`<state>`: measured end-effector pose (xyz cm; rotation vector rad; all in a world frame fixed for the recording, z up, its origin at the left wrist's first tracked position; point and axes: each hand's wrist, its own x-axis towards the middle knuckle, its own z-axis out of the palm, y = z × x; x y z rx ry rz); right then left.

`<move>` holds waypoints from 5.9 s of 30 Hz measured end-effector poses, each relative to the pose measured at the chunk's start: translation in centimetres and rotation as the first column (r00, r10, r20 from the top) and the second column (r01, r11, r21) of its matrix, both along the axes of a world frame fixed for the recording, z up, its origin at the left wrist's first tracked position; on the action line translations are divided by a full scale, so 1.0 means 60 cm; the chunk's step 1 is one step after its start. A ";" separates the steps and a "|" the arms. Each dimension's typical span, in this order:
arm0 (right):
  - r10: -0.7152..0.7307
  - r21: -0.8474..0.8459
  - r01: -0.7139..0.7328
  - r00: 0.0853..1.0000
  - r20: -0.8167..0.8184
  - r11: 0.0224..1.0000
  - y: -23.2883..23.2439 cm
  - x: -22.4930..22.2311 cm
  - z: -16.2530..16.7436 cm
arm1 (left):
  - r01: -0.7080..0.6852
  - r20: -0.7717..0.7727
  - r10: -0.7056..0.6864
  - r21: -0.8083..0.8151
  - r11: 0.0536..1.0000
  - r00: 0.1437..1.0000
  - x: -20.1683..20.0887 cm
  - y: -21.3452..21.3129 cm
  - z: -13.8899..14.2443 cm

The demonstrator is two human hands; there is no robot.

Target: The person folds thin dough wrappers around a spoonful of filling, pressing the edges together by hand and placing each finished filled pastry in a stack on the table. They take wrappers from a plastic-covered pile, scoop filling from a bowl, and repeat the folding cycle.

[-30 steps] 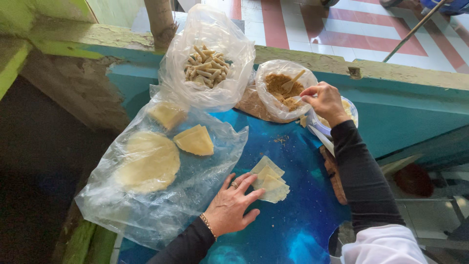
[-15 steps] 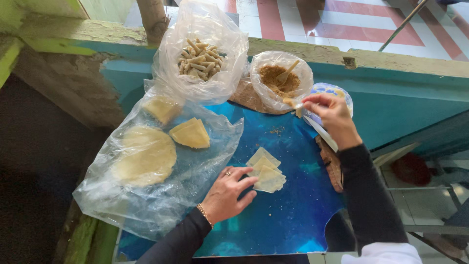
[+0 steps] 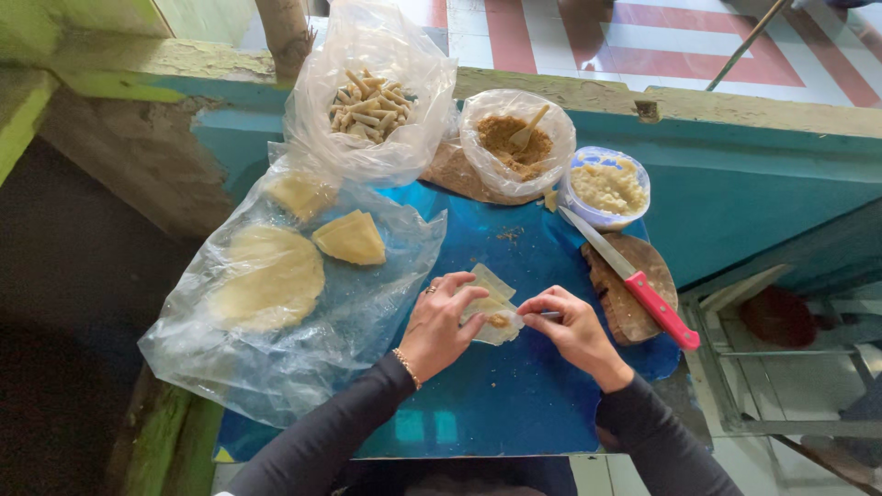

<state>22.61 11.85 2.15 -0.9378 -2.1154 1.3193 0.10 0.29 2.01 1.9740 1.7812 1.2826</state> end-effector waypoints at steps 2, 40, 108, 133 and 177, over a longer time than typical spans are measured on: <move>-0.024 0.083 0.023 1.000 0.013 0.996 -0.004 -0.003 0.000 | -0.001 -0.026 0.001 -0.021 1.000 1.000 0.007 0.011 -0.004; 0.016 0.415 -0.034 0.999 0.048 0.909 -0.020 0.007 0.028 | -0.151 -0.166 0.138 -0.072 0.986 0.976 0.014 -0.054 -0.010; 0.187 0.579 -0.274 0.960 0.206 0.768 -0.028 -0.036 0.022 | 0.135 0.002 -0.136 0.094 0.986 0.991 0.026 -0.014 -0.029; 0.212 0.580 -0.264 0.965 0.157 0.771 -0.004 -0.049 0.006 | 0.071 0.085 -0.071 -0.003 0.997 0.994 0.021 0.005 -0.030; 0.130 0.680 -0.248 0.967 0.220 0.690 0.001 -0.069 0.031 | 0.050 0.069 -0.041 -0.134 0.990 0.997 0.008 0.032 -0.025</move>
